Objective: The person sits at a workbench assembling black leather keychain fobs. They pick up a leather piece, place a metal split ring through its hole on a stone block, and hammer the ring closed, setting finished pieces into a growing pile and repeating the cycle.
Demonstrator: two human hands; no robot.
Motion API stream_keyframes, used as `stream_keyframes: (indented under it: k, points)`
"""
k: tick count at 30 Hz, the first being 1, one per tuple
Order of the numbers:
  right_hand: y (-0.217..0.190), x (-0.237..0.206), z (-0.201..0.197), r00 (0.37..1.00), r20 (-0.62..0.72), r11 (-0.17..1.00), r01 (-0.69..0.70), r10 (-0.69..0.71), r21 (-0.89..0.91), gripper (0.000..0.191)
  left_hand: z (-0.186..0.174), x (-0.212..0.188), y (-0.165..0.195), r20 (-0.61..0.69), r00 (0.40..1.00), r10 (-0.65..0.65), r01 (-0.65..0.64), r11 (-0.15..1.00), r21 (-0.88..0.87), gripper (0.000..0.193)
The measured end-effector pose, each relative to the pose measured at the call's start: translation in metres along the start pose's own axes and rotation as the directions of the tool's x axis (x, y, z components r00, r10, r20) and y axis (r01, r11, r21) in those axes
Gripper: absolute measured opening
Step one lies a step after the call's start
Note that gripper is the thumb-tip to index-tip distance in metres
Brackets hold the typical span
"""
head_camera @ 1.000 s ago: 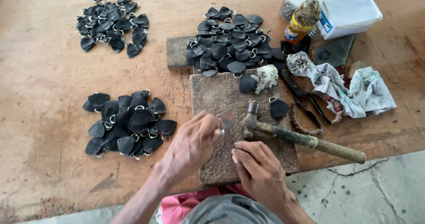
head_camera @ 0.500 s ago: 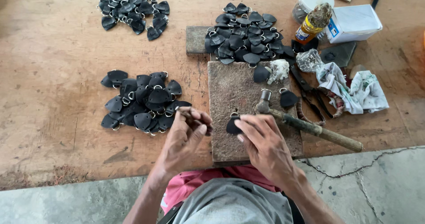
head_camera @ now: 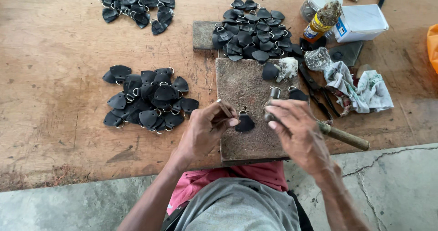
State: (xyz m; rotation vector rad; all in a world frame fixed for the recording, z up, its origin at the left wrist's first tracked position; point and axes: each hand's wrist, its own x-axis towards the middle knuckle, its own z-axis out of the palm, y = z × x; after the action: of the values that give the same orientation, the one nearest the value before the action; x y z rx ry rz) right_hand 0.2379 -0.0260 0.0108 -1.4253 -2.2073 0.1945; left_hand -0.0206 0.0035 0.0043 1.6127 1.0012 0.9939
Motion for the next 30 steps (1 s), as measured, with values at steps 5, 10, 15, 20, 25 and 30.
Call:
stream_keyframes:
  k: [5,10,15,20,25,30]
  points:
    - [0.021,-0.01,-0.017,0.991,0.002,0.99,-0.132,0.133,-0.05,0.04,0.002,0.006,0.007,0.023,0.999,0.035,-0.037,0.995,0.095,0.017]
    - [0.029,-0.016,-0.021,0.982,0.012,0.982,-0.186,0.187,-0.037,0.042,0.003,0.007,0.005,0.02,0.998,0.055,-0.057,0.99,0.13,0.017]
    - [0.032,-0.015,-0.015,0.981,0.047,0.982,-0.187,0.188,-0.024,0.045,0.003,0.006,0.005,0.041,0.996,0.076,-0.081,0.987,0.136,0.015]
    - [0.035,-0.013,-0.01,0.974,0.081,0.976,-0.207,0.211,-0.061,0.05,0.007,0.004,0.005,0.037,0.996,0.076,-0.081,0.985,0.152,0.012]
    - [0.04,-0.011,-0.004,0.985,0.075,0.979,-0.141,0.153,-0.148,0.047,0.014,-0.001,0.005,-0.021,0.987,0.159,-0.152,0.972,0.176,0.013]
    - [0.043,-0.011,-0.01,0.888,0.201,0.911,-0.399,0.413,-0.107,0.029,0.016,-0.002,0.009,-0.016,0.964,0.265,-0.258,0.95,0.177,0.012]
